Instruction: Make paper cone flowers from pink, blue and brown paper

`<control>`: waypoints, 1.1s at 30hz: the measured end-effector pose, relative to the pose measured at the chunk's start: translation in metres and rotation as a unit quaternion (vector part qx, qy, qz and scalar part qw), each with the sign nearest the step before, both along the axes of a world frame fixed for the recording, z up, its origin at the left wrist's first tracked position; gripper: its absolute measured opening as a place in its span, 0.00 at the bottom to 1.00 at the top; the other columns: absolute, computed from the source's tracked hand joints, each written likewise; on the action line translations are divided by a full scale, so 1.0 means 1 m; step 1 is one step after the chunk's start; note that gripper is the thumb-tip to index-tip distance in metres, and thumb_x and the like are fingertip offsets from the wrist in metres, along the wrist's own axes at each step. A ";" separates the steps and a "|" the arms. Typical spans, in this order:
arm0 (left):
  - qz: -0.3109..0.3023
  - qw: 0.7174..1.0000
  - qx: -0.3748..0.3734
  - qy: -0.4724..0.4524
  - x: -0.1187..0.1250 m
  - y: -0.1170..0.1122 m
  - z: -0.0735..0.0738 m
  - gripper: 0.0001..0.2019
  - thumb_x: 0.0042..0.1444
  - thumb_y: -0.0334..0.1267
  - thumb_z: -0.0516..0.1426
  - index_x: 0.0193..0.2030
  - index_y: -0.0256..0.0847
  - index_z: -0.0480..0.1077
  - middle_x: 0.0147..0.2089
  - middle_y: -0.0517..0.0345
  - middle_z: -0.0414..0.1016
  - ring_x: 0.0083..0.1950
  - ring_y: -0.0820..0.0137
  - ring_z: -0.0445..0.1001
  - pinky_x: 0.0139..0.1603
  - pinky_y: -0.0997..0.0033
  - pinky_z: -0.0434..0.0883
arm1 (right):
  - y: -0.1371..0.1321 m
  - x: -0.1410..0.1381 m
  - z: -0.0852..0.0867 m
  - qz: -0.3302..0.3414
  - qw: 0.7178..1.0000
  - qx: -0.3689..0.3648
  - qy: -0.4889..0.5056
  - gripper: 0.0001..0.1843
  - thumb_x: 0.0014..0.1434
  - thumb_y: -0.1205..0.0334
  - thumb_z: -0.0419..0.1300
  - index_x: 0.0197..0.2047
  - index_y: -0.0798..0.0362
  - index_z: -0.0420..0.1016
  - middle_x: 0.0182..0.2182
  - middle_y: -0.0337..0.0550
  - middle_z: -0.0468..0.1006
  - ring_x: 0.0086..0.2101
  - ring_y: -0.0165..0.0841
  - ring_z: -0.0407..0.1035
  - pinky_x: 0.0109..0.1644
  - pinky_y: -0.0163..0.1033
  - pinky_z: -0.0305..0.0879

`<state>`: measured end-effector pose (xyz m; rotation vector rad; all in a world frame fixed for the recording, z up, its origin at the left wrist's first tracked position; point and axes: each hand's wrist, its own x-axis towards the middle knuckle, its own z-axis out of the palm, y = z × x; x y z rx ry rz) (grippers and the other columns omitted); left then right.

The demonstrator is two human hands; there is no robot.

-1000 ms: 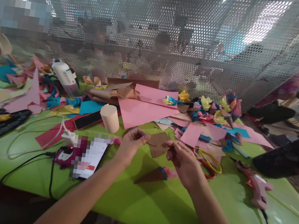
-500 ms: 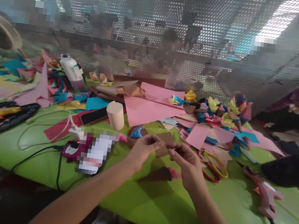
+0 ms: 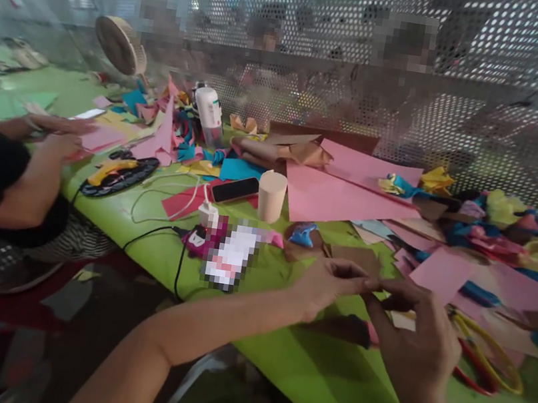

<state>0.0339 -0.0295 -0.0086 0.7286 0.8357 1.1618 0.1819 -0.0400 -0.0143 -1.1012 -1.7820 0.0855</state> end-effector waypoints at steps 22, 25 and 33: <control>-0.116 0.856 0.226 0.451 -0.030 0.005 0.016 0.18 0.54 0.56 0.63 0.28 0.43 0.74 0.26 0.56 0.74 0.29 0.65 0.69 0.32 0.67 0.61 | 0.003 0.011 0.027 -0.027 0.995 -0.009 0.097 0.04 0.60 0.64 0.64 0.35 0.47 0.80 0.31 0.41 0.79 0.30 0.33 0.72 0.33 0.39 0.71; -0.122 0.778 0.283 0.548 -0.032 0.002 0.012 0.17 0.45 0.53 0.69 0.26 0.44 0.70 0.25 0.58 0.71 0.29 0.64 0.68 0.32 0.67 0.59 | 0.003 0.012 0.030 -0.032 0.993 -0.020 0.108 0.03 0.60 0.63 0.64 0.34 0.47 0.80 0.31 0.41 0.79 0.31 0.34 0.72 0.33 0.39 0.71; -0.198 0.721 0.318 0.583 -0.021 -0.009 0.011 0.12 0.46 0.39 0.68 0.25 0.45 0.68 0.28 0.57 0.75 0.31 0.61 0.72 0.33 0.66 0.58 | 0.003 0.012 0.033 -0.026 0.993 -0.026 0.113 0.04 0.61 0.64 0.63 0.34 0.47 0.79 0.32 0.41 0.80 0.32 0.34 0.72 0.34 0.40 0.70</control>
